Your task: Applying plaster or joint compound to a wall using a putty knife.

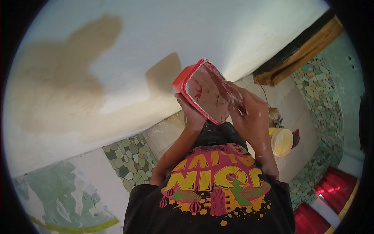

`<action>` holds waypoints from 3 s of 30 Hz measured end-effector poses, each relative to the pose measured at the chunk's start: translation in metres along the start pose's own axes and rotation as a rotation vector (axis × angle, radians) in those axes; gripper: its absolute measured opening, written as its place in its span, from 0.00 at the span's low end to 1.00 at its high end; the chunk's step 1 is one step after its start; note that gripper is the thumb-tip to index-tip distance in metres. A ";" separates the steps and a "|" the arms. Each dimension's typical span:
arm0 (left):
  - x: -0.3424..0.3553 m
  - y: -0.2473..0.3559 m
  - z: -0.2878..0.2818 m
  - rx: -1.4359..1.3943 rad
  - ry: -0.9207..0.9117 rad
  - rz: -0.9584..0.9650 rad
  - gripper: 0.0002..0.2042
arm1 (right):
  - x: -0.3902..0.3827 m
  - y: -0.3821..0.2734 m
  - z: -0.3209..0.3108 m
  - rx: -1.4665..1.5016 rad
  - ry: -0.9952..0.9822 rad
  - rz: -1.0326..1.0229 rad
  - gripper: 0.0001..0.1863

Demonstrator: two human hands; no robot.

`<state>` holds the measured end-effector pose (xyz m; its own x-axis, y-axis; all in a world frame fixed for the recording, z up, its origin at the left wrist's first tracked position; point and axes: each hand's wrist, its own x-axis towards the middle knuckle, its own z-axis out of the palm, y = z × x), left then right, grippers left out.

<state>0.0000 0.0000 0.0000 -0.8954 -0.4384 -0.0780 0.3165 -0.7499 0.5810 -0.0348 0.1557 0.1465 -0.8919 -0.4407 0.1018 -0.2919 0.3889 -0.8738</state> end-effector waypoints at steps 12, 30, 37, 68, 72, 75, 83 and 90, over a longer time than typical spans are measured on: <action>0.000 0.003 -0.004 0.123 -0.041 -0.008 0.50 | -0.017 0.028 0.026 0.176 0.135 0.077 0.21; 0.002 0.005 -0.004 0.274 -0.064 0.007 0.54 | -0.019 0.032 0.025 0.112 0.223 0.000 0.21; 0.012 0.005 -0.009 0.438 0.023 0.102 0.54 | -0.024 0.041 0.027 0.539 0.089 0.160 0.21; 0.030 -0.001 -0.001 -0.251 -0.066 -0.423 0.43 | 0.263 -0.174 -0.090 0.051 0.797 -1.425 0.11; 0.033 -0.010 -0.014 -0.394 -0.152 -0.462 0.42 | 0.273 -0.171 -0.074 -0.560 0.859 -1.465 0.22; 0.024 -0.004 -0.009 -0.317 -0.105 -0.453 0.44 | 0.256 -0.151 -0.062 -0.592 0.810 -1.404 0.24; 0.012 -0.016 -0.024 -0.239 -0.042 -0.446 0.44 | 0.247 -0.192 -0.090 -0.607 0.855 -1.304 0.28; 0.011 -0.013 -0.026 -0.306 -0.048 -0.407 0.44 | 0.198 -0.203 -0.097 -0.615 0.775 -1.121 0.26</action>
<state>-0.0054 -0.0079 -0.0291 -0.9763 -0.0624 -0.2071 0.0095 -0.9689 0.2472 -0.1855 0.0680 0.3904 -0.0113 -0.2817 0.9594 -0.8515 0.5057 0.1385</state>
